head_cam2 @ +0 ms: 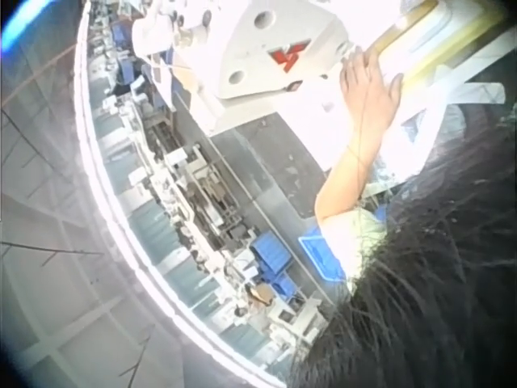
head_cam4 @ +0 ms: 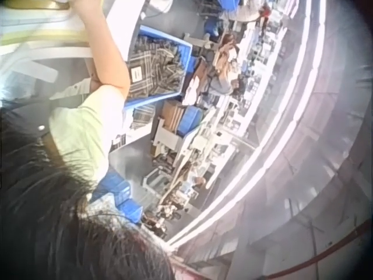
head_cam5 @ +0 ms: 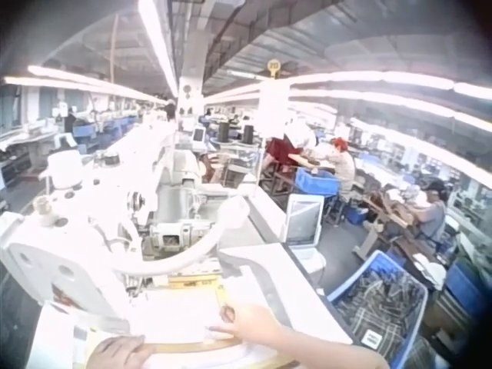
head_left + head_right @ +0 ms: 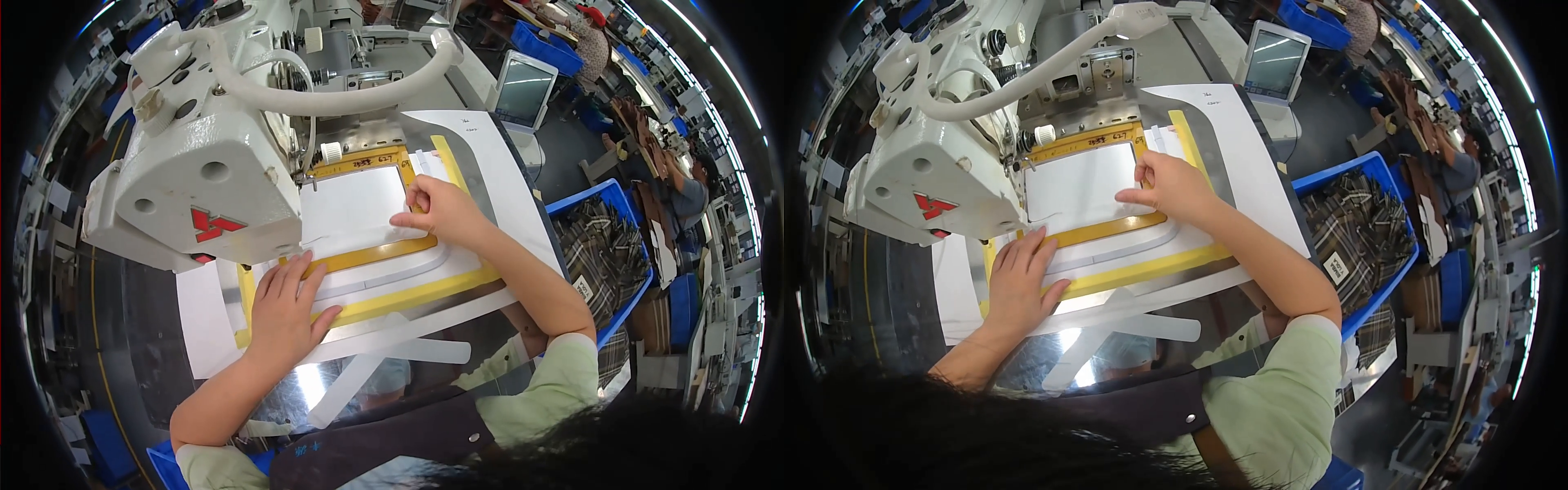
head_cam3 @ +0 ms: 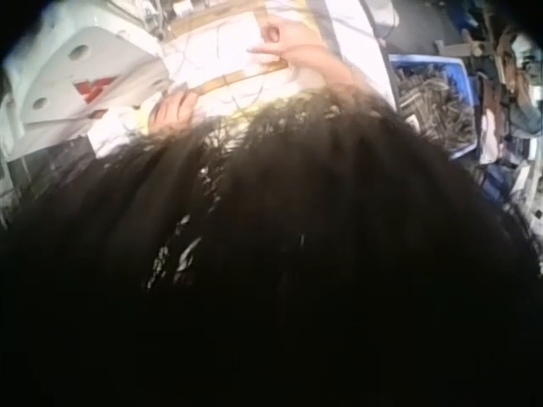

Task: Operating an industrial sewing machine to join pieces of patterned fabric.

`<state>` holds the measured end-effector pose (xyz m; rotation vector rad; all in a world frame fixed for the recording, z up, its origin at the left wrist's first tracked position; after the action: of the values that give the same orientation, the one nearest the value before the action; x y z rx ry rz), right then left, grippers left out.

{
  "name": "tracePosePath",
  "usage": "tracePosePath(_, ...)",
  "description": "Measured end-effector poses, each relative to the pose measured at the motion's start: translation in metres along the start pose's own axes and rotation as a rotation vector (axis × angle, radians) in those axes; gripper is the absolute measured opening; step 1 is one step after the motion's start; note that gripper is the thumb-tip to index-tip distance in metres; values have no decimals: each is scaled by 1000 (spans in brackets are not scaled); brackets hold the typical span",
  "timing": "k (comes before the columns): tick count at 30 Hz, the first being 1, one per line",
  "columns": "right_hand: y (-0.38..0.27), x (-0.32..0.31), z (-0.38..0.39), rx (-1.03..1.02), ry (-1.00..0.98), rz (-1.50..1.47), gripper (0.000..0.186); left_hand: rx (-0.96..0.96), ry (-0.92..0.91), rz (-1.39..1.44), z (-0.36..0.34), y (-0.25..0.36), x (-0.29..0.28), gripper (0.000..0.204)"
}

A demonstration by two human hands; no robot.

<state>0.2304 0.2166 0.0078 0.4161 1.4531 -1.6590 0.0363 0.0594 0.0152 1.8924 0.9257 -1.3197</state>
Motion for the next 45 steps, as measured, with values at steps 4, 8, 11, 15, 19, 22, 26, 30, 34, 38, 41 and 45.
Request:
tracePosePath(4,-6,-19,-1,-60,98,-59,33,69,84,-35,3,7,-12,53)
tracePosePath(8,-28,-13,11,-508,72,31,27,212,189,76,4,18,-22,43)
tracePosePath(11,-33,-4,24,-720,68,170,26,271,253,97,3,23,-29,36)
tracePosePath(15,-34,13,25,-790,50,305,26,257,245,85,3,21,-26,32)
tracePosePath(19,-43,9,27,-807,160,188,19,260,330,50,11,17,-44,29)
tracePosePath(22,-58,16,50,-959,124,148,17,157,487,-48,34,3,-103,24)
tracePosePath(26,-70,48,92,-1055,-70,254,17,-132,843,-250,140,-27,-186,13)
tracePosePath(30,-81,67,105,-1123,-168,263,18,-640,1529,-392,356,-60,-159,13)
tracePosePath(34,-89,65,103,-1106,-134,215,17,-1414,646,-289,480,-69,20,20)
tracePosePath(38,-91,74,99,-1074,-138,208,11,-1330,201,-42,476,-41,148,47)
tracePosePath(41,-85,74,97,-1056,-126,197,7,-1247,291,-20,462,-39,148,40)
tracePosePath(45,-81,70,94,-1032,-96,161,5,-1301,154,141,460,-38,149,29)
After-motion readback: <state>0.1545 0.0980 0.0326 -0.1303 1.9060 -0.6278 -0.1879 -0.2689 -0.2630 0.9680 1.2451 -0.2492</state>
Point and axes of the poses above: each hand's wrist, its own z-axis away from the middle knuckle, its own x-axis out of the palm, y = z × x, the point moved 7 cm from there along -z, towards the middle knuckle, and after that the axes turned 12 degrees about x, right-handed, at the moved point
